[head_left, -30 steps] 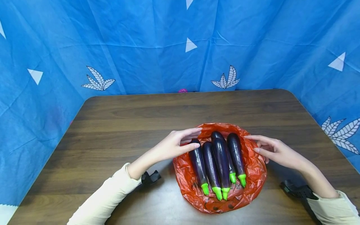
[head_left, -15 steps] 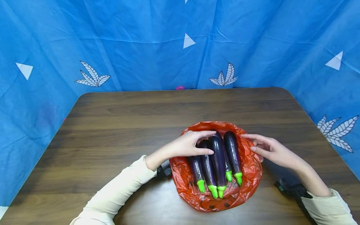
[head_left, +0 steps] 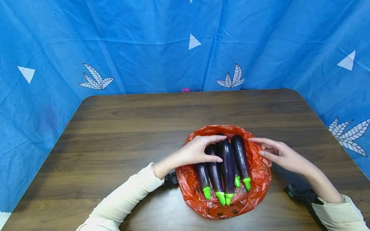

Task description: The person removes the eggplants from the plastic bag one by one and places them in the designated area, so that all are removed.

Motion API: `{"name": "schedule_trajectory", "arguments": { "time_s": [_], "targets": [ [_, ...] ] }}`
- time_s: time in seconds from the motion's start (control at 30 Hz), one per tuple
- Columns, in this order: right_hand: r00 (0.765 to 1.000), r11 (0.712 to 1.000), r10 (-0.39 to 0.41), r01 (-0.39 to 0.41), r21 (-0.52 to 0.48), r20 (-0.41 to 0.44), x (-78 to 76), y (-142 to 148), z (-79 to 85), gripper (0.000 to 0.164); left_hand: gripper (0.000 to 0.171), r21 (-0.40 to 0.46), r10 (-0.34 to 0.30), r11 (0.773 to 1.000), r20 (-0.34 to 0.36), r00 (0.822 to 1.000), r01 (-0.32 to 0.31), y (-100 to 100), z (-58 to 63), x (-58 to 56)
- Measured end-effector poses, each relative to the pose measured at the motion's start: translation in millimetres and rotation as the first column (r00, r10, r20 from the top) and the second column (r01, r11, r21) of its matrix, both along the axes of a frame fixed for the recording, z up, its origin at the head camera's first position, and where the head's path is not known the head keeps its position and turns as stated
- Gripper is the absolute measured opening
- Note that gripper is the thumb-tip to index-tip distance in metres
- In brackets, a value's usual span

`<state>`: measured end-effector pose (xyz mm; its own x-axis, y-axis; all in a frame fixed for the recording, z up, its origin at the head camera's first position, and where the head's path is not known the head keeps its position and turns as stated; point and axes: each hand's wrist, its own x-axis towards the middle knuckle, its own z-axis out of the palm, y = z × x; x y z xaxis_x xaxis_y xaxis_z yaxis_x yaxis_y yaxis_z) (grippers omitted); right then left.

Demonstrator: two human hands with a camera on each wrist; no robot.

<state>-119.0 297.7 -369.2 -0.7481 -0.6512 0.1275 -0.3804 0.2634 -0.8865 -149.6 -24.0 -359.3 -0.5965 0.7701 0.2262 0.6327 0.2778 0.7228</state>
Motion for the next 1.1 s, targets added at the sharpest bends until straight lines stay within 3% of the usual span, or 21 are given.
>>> {"name": "schedule_trajectory", "arguments": {
  "time_s": [0.17,0.5,0.83,1.1],
  "targets": [
    [1.0,1.0,-0.01,0.01,0.007,-0.007,0.5,-1,0.4,0.049,0.057,0.032,-0.011,0.999,-0.013,1.0,0.011,4,4.1,3.6],
    [1.0,1.0,-0.011,0.011,0.012,0.003,1.5,-1,0.6,0.049,0.052,0.035,-0.008,0.999,0.148,0.989,0.003,11,4.7,6.6],
    [1.0,1.0,-0.012,0.011,0.019,0.016,1.6,-1,0.6,0.049,0.045,0.048,-0.01,0.999,0.207,0.978,0.0,14,4.1,5.4],
    [0.999,0.999,-0.027,0.027,0.02,0.018,2.7,-1,-0.7,0.049,0.05,0.108,-0.022,0.994,0.299,0.954,-0.01,16,4.4,9.8]
  ]
}}
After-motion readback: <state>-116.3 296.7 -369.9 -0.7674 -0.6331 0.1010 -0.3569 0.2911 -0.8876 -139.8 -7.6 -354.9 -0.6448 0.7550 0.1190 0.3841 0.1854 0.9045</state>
